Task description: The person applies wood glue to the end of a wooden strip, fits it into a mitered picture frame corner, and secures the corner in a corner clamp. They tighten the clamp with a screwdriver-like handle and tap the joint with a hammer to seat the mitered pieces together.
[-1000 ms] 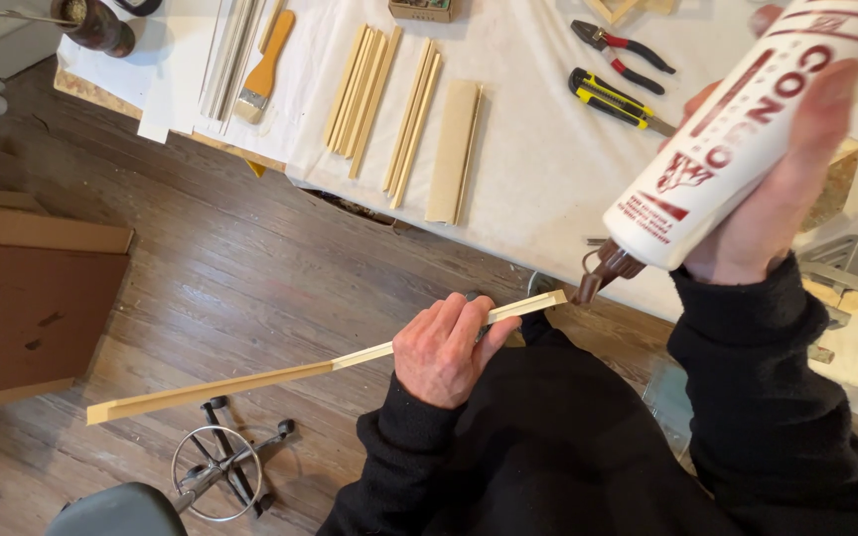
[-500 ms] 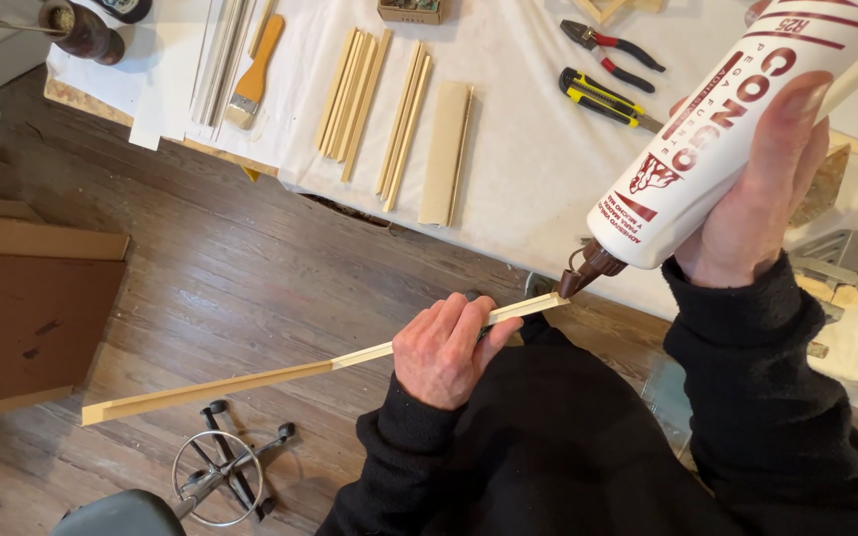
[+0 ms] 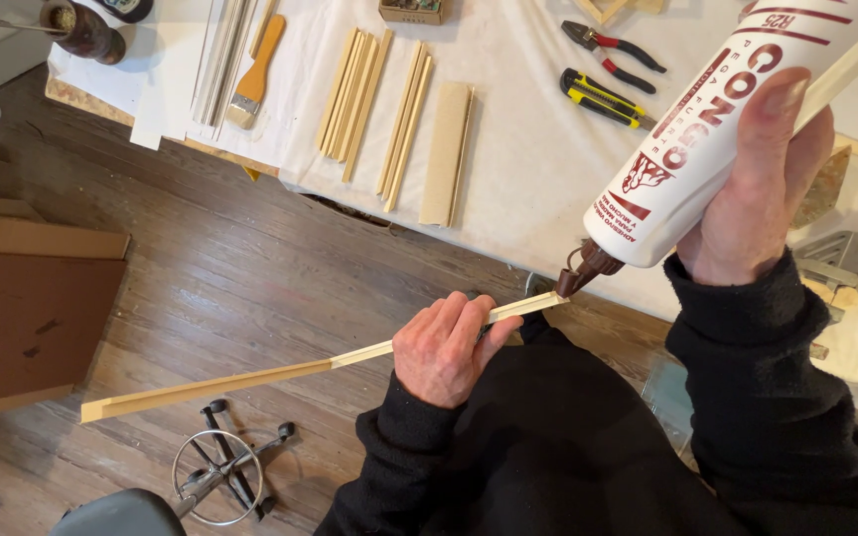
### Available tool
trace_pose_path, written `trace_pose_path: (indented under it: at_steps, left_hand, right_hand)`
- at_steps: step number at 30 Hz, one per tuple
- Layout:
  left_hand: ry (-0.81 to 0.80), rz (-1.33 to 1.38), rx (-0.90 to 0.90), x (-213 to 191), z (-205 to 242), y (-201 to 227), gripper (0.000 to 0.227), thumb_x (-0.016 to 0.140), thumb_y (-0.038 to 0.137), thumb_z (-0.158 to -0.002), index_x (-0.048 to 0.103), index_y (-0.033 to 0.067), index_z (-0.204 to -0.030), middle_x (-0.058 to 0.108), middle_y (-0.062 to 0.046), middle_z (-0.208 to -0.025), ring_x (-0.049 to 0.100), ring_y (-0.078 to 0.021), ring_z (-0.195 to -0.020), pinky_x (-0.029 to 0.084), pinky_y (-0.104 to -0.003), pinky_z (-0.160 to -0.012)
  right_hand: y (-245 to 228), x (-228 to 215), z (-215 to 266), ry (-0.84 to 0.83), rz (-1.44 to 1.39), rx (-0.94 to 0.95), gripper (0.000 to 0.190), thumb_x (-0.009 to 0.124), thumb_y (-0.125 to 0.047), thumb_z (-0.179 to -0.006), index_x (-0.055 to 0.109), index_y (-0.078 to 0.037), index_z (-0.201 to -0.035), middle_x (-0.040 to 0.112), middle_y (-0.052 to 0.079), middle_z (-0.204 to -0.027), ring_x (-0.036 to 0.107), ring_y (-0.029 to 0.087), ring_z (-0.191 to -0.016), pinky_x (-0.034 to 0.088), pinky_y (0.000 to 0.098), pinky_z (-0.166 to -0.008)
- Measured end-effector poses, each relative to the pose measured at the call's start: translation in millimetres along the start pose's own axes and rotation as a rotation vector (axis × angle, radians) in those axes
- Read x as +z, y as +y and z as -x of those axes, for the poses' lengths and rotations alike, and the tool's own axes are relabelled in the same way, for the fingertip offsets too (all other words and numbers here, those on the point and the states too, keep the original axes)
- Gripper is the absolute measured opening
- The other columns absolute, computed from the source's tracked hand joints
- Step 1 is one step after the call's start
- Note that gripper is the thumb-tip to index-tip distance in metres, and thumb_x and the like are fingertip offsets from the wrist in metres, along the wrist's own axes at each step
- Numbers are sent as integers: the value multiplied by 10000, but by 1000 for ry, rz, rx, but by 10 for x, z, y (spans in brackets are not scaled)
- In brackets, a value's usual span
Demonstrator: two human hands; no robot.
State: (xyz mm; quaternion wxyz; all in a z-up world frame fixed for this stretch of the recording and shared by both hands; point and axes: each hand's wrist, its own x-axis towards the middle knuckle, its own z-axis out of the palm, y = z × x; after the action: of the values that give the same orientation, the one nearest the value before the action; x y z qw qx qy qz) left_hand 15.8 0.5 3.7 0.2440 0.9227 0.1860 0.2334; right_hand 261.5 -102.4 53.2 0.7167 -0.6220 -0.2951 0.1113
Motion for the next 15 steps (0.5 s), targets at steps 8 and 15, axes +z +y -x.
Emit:
trace_pose_path:
  at_steps: [8, 15]
  left_hand:
    - [-9, 4, -6, -4, -1, 9, 293, 774, 352, -948, 632, 96, -938, 513, -19, -739, 559, -192, -627, 456, -339, -562]
    - [32, -5, -5, 153, 20, -17, 296, 779, 355, -943, 629, 102, -919, 513, -31, -743, 569, -208, -638, 464, -352, -571]
  right_hand:
    - [169, -148, 16, 5, 5, 5, 632, 588, -601, -1114, 480, 5, -1261, 528, 51, -979, 614, 155, -851, 600, 367, -834]
    - [449, -409, -66, 35, -121, -41, 732, 484, -622, -1075, 471, 4, -1455, 612, 136, -1032, 675, 201, -888, 606, 353, -869]
